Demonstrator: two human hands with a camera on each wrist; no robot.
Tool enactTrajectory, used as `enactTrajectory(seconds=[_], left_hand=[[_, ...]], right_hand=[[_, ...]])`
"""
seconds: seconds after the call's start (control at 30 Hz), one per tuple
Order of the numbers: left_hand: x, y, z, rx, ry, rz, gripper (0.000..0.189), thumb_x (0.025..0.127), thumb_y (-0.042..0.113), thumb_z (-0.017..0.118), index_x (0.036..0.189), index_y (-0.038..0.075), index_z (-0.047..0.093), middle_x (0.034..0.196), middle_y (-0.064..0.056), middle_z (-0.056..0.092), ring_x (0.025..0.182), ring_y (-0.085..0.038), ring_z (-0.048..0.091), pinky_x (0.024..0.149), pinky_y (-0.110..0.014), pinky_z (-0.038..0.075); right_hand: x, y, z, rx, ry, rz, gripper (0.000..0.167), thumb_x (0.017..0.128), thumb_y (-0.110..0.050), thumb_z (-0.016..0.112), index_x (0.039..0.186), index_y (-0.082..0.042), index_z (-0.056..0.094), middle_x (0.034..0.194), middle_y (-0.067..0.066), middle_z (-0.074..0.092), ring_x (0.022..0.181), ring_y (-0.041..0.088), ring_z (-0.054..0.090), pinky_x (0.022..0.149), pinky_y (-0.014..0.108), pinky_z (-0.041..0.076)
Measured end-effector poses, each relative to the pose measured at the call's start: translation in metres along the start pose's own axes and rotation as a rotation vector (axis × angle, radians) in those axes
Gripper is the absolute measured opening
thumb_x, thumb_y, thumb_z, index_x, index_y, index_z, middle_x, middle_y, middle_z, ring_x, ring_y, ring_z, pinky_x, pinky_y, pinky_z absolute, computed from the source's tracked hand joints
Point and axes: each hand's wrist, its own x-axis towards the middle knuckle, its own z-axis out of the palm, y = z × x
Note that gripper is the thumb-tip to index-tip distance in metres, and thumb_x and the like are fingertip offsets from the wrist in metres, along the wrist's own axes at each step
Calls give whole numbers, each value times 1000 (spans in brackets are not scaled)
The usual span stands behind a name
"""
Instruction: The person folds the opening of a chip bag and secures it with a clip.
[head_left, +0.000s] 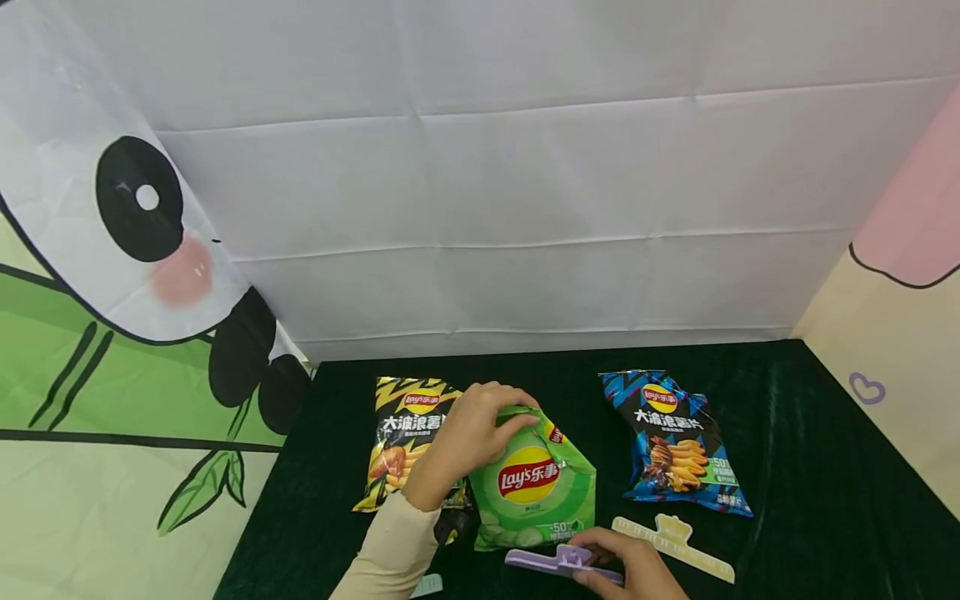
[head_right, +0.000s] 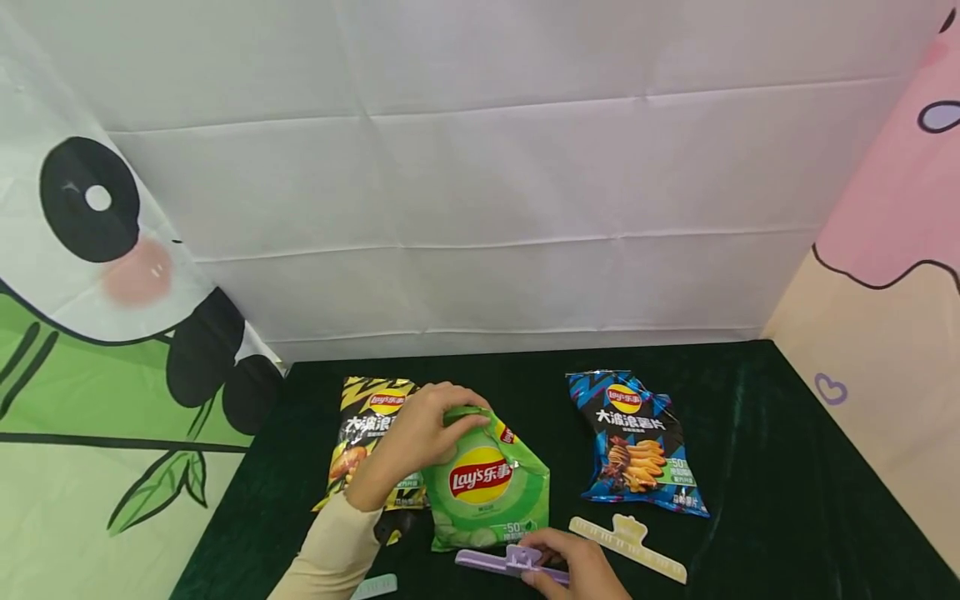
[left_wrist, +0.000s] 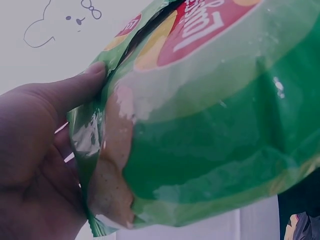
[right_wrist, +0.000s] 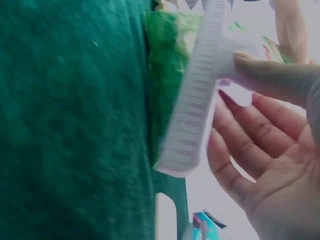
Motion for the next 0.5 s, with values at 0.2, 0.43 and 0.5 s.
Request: enactTrajectory(seconds=[0.2,0.43,0.5], left_hand=[[1,-1,0,4,-5,32,17,93,29,72,107,21,76,102,6,77,84,-7,62,82,-29,50],[2,0,1,45,2,53,18,93,31,73,108,22,77,103,6,78,85,-7,63,83,-30,51],[2,0,1,53,5,54,18,93,31,73,107,22,77,101,6,78,82,-7,61,81,-29,49]], right_hand=[[-14,-62,-15,-17,196,59,28,92,-35,72,116,-21,67,105,-3,68,90,1,61,82,22,53],[-17,-83,-19,-13,506,16,20,87,-23,78,103,-28,68,104,-12,73,90,5,67,84,24,56],[-15,-85,-19,-36,577,-41,20,86,-17,79,100,-27,69,103,-12,75,88,5,69,82,24,57]])
